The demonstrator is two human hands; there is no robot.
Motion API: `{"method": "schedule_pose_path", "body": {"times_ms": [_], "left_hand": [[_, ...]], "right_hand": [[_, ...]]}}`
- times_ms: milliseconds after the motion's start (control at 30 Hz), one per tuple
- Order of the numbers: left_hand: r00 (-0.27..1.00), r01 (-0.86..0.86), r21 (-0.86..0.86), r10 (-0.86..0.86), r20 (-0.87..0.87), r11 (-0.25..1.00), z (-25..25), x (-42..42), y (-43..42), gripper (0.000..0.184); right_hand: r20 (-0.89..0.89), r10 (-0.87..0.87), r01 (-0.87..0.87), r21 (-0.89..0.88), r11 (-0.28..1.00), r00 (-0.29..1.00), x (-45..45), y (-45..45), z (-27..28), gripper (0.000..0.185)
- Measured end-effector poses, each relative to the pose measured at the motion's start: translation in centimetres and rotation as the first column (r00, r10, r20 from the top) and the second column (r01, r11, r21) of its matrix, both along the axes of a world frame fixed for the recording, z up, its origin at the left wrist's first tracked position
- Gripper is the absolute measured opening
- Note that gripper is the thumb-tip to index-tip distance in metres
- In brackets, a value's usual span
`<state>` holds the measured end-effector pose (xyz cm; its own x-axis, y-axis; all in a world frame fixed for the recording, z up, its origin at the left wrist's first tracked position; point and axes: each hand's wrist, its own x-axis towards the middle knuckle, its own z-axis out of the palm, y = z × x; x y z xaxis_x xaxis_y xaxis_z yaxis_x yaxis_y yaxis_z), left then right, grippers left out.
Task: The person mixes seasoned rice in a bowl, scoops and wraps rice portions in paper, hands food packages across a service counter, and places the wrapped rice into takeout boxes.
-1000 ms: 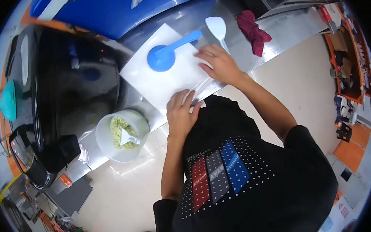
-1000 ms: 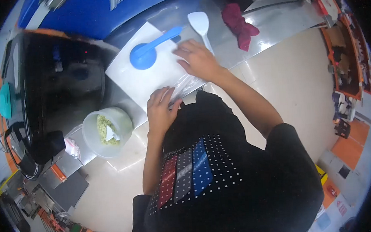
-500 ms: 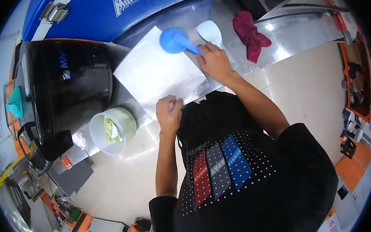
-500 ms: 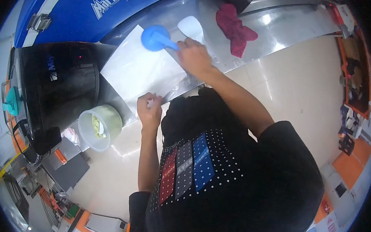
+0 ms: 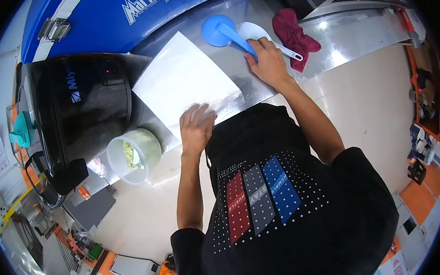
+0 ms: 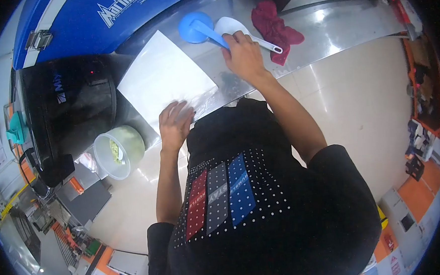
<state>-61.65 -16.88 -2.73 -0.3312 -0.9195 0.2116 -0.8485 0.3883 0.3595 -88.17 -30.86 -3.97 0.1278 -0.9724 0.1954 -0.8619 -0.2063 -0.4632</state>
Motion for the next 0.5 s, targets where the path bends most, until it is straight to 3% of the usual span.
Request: {"method": "schedule_pose_path", "body": {"times_ms": [400,467,500], "left_hand": [[0.998,-0.008,0.009,0.008,-0.059,1.0,-0.7,0.0,0.0,0.008],[0.999,0.01,-0.017,-0.01,-0.049,1.0,-0.8,-0.2,0.2,0.009],[1.0,0.013,-0.045,-0.014,-0.025,0.999,-0.6,-0.4,0.3,0.011]], "right_hand": [[0.108,0.014,-0.021,0.066,0.998,0.994,-0.2,0.0,0.1,0.042],[0.039,-0.063,0.069,-0.158,0.985,0.997,0.4,0.3,0.5,0.043],[0.039,-0.063,0.069,-0.159,0.985,0.997,0.8,0.9,1.7,0.043]]}}
